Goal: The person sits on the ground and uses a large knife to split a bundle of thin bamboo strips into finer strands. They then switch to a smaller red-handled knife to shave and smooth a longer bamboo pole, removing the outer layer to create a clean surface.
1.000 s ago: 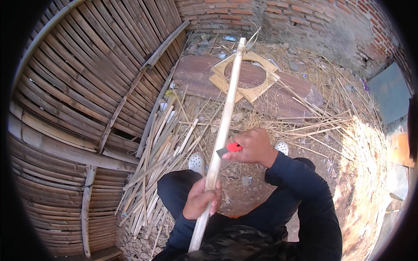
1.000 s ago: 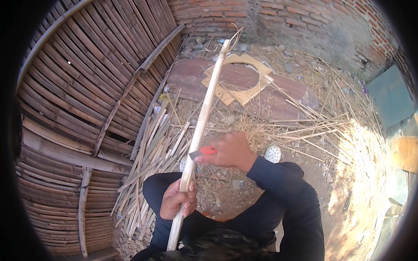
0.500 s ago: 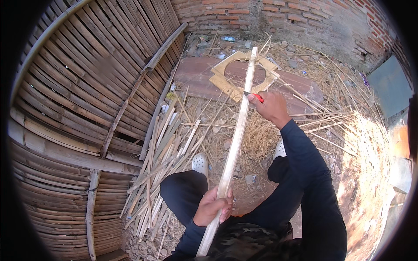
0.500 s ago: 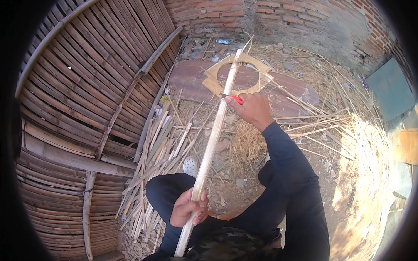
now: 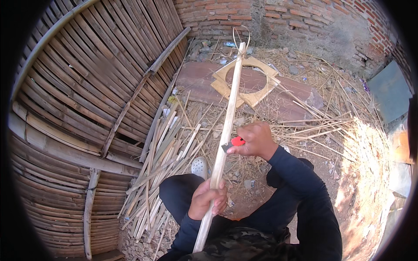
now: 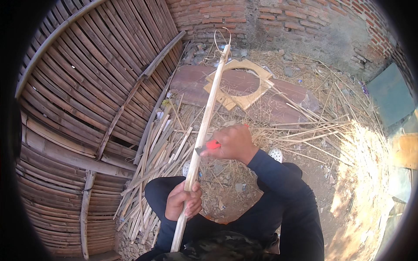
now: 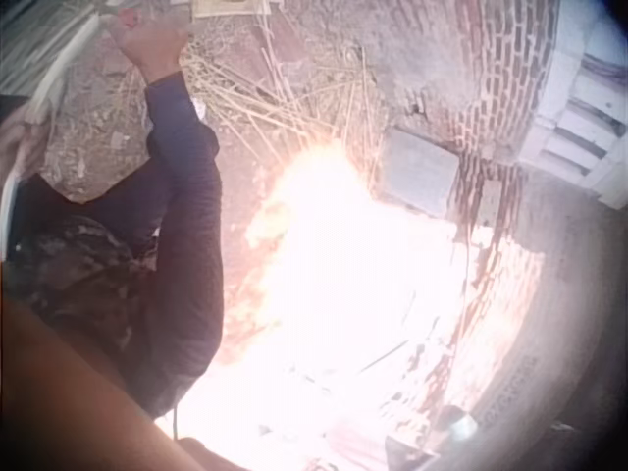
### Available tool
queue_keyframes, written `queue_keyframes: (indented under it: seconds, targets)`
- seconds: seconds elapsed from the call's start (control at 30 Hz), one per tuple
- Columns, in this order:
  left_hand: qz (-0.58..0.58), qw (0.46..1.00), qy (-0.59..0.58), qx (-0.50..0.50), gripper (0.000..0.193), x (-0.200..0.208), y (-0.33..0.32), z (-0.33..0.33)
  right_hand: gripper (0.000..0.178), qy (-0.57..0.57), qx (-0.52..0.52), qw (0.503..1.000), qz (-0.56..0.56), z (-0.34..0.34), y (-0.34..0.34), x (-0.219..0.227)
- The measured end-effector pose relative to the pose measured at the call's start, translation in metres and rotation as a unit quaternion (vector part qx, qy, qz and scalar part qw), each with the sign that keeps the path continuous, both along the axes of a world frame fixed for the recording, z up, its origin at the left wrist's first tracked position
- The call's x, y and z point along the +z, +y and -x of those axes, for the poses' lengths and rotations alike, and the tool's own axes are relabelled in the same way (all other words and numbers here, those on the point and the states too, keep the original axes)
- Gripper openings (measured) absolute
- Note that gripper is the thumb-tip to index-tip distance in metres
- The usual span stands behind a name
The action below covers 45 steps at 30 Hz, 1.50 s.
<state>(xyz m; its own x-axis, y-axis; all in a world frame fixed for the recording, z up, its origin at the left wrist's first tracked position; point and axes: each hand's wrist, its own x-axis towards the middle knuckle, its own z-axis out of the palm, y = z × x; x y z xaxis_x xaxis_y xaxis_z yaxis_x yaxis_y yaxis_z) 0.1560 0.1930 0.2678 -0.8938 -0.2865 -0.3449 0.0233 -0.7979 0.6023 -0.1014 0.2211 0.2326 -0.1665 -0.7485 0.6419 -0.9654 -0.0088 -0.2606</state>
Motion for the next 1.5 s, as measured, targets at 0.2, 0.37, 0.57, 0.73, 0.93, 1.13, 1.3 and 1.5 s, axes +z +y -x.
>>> queue_keyframes:
  seconds: [0.2,0.37,0.57,0.73,0.93,1.13,1.3,1.5]
  targets:
    - [-0.02,0.999,0.01,-0.027,0.012,-0.007,0.011,-0.007,0.064,-0.083,-0.11,0.988,-0.072,0.05,-0.004,-0.005]
    - [0.058,0.998,-0.011,-0.01,0.014,-0.005,0.002,-0.01,0.061,-0.04,0.072,0.995,-0.058,-0.025,0.012,-0.001]
    - [0.068,0.997,-0.027,-0.001,0.014,0.002,-0.002,-0.006,0.065,0.071,0.062,0.995,0.025,0.011,-0.008,-0.001]
    - [0.047,0.998,-0.026,-0.018,0.015,0.0,0.007,-0.018,0.068,0.001,-0.108,0.993,-0.04,0.068,-0.031,-0.01]
    - [0.018,0.998,-0.01,-0.06,0.015,-0.012,0.019,-0.027,0.07,-0.102,-0.234,0.966,-0.046,0.137,-0.032,-0.027]
    - [0.061,0.99,-0.041,-0.118,0.017,-0.024,0.023,-0.034,0.073,-0.097,-0.25,0.959,-0.091,0.165,-0.016,-0.039]
    - [0.158,0.983,-0.053,-0.074,0.018,-0.014,0.008,-0.014,0.071,-0.245,-0.195,0.941,-0.13,0.117,-0.011,-0.016]
    - [0.092,0.995,-0.011,-0.034,0.019,-0.012,-0.008,-0.006,0.066,-0.072,0.055,0.996,-0.014,0.019,0.001,0.003]
